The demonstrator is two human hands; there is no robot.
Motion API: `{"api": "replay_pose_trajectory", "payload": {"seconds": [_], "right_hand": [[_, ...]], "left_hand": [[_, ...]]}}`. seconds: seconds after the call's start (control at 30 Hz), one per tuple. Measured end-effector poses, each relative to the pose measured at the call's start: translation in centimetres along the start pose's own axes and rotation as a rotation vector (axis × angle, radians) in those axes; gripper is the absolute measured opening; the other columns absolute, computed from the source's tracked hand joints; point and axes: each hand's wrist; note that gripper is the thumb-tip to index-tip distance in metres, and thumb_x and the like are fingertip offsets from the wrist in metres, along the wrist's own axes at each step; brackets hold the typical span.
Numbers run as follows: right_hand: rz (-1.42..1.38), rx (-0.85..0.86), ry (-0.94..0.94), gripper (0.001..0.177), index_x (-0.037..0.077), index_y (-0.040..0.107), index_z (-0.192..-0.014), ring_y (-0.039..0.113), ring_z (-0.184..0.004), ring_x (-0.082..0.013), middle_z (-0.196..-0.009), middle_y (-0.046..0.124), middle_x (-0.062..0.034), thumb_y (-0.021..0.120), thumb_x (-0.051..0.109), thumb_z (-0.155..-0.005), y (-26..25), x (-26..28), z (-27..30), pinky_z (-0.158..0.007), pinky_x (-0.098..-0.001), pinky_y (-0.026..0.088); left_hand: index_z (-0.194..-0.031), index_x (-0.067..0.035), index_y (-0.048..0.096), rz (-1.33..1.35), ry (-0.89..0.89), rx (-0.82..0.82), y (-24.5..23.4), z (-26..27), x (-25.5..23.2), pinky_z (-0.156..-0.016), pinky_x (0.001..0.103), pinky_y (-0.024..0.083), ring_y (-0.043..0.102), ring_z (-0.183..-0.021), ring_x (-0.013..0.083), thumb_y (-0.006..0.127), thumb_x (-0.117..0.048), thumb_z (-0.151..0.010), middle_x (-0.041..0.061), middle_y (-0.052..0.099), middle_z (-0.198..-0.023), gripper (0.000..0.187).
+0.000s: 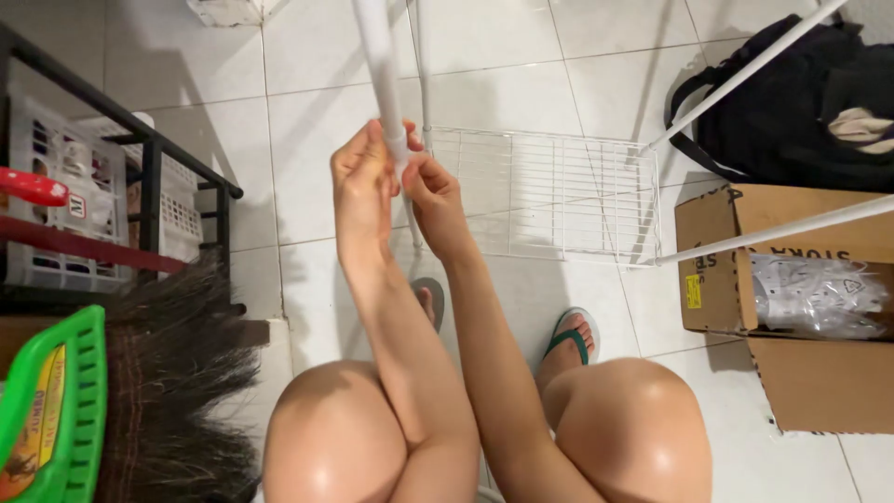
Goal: Assembling a white wire storage rack by connecting poles and shelves while on the floor.
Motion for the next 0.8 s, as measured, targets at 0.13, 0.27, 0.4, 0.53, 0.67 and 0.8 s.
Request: {"api": "replay_pose_trajectory", "payload": {"seconds": [0.13, 0.27, 0.4, 0.53, 0.67, 0.8], "right_hand": [[-0.009, 0.207, 0.073, 0.021, 0.000, 0.067, -0.118, 0.062, -0.107, -0.0113, -0.111, 0.069, -0.0017, 0.062, 0.019, -0.110, -1.2, 2.8, -2.2, -0.099, -0.0289, 0.051], [0.457, 0.032, 0.083, 0.026, 0.000, 0.071, -0.116, 0.070, -0.100, -0.0158, -0.107, 0.075, -0.0084, 0.074, 0.016, -0.096, -2.4, 6.1, -8.6, -0.093, -0.0319, 0.059], [0.666, -0.045, -0.048, 0.031, -0.002, 0.071, -0.114, 0.072, -0.099, -0.0158, -0.105, 0.076, -0.0091, 0.082, 0.017, -0.090, -2.0, 8.4, -17.6, -0.089, -0.0304, 0.062], [0.718, 0.021, -0.305, 0.038, -0.001, 0.066, -0.117, 0.070, -0.101, -0.0160, -0.107, 0.073, -0.0083, 0.084, 0.013, -0.087, -0.9, 8.9, -25.6, -0.086, -0.0296, 0.063], [0.709, 0.029, -0.266, 0.031, -0.002, 0.069, -0.107, 0.072, -0.087, -0.0161, -0.090, 0.074, -0.0092, 0.086, 0.007, -0.083, 0.4, 9.1, -28.5, -0.078, -0.0299, 0.062], [0.665, 0.042, -0.336, 0.028, 0.001, 0.066, -0.098, 0.073, -0.089, -0.0119, -0.093, 0.075, -0.0060, 0.087, 0.005, -0.080, 0.3, 9.2, -28.4, -0.076, -0.0280, 0.064]], "left_hand": [[-0.103, 0.002, 0.069, 0.225, 0.072, -0.028, -1.3, -5.4, 0.4, -0.069, 0.026, 0.045, 0.060, -0.078, 0.0114, 0.064, -0.031, -0.108, 0.007, 0.069, -0.094, 0.033], [-0.108, 0.001, 0.064, 0.410, 0.156, -0.111, -2.1, -14.7, -0.5, -0.088, 0.030, 0.052, 0.066, -0.095, 0.0134, 0.071, -0.022, -0.110, 0.007, 0.067, -0.104, 0.023], [-0.119, -0.003, 0.066, -0.141, 0.152, 0.026, -1.8, -23.0, 0.9, -0.078, 0.026, 0.050, 0.067, -0.089, 0.0106, 0.067, -0.016, -0.103, 0.004, 0.073, -0.106, 0.021], [-0.132, -0.005, 0.063, -0.540, 0.193, 0.140, -1.5, -27.7, 2.7, -0.075, 0.023, 0.053, 0.069, -0.092, 0.0076, 0.061, -0.008, -0.100, 0.001, 0.074, -0.114, 0.033], [-0.134, 0.001, 0.070, -0.481, 0.015, 0.285, -0.7, -29.1, 3.2, -0.081, 0.026, 0.058, 0.064, -0.086, 0.0115, 0.058, -0.008, -0.110, 0.008, 0.069, -0.097, 0.029], [-0.128, 0.002, 0.067, -0.503, 0.029, 0.303, -0.7, -29.7, 2.1, -0.090, 0.028, 0.060, 0.073, -0.093, 0.0121, 0.062, -0.006, -0.104, 0.008, 0.076, -0.104, 0.026]]}}
Point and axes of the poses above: each hand's wrist, its own z-axis away from the middle knuckle, its own y-axis out of the palm, x = y × z
